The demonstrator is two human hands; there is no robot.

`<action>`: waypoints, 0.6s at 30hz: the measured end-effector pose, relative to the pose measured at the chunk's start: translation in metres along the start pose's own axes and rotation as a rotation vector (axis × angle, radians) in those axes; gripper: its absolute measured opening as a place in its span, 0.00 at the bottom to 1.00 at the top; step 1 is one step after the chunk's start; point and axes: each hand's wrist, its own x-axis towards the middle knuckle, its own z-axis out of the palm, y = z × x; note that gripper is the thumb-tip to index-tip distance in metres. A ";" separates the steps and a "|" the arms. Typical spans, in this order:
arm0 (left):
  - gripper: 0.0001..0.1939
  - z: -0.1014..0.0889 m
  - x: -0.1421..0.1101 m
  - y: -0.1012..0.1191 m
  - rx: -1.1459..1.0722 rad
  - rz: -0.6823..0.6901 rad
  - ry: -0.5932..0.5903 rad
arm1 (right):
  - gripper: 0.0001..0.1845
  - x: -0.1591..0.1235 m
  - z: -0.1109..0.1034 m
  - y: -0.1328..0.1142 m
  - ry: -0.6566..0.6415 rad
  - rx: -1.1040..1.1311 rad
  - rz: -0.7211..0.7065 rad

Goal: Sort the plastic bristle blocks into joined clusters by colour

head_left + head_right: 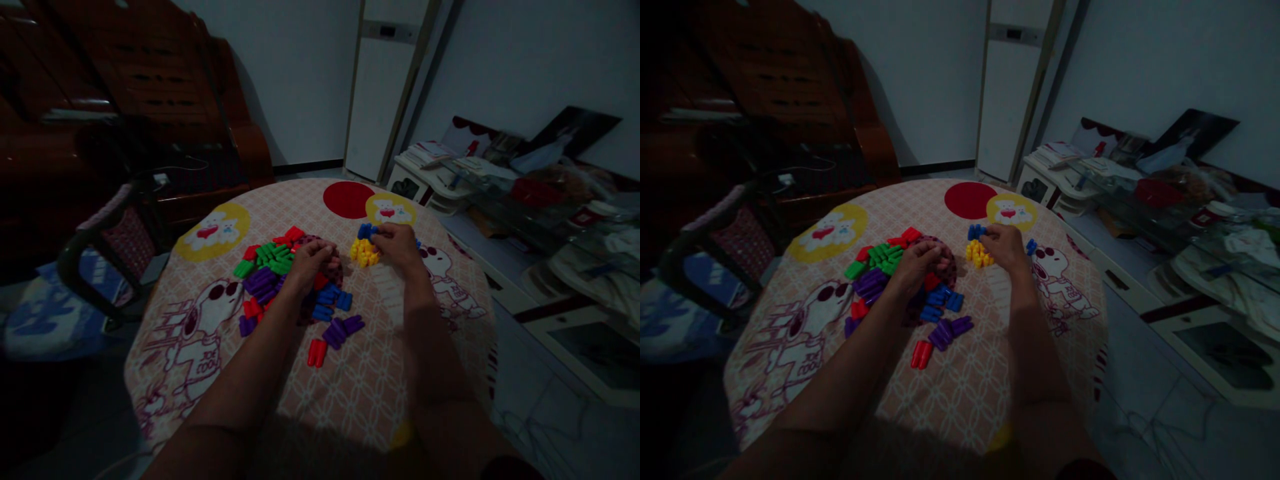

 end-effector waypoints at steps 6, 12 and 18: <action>0.13 -0.012 0.006 -0.002 0.004 0.064 0.054 | 0.10 0.004 -0.061 0.053 0.602 -0.099 0.204; 0.15 -0.013 0.007 -0.004 0.000 0.085 0.049 | 0.13 -0.007 -0.069 0.084 0.669 -0.666 0.386; 0.13 -0.013 0.007 -0.003 -0.033 0.096 0.054 | 0.15 -0.007 -0.065 0.092 0.444 -0.798 0.470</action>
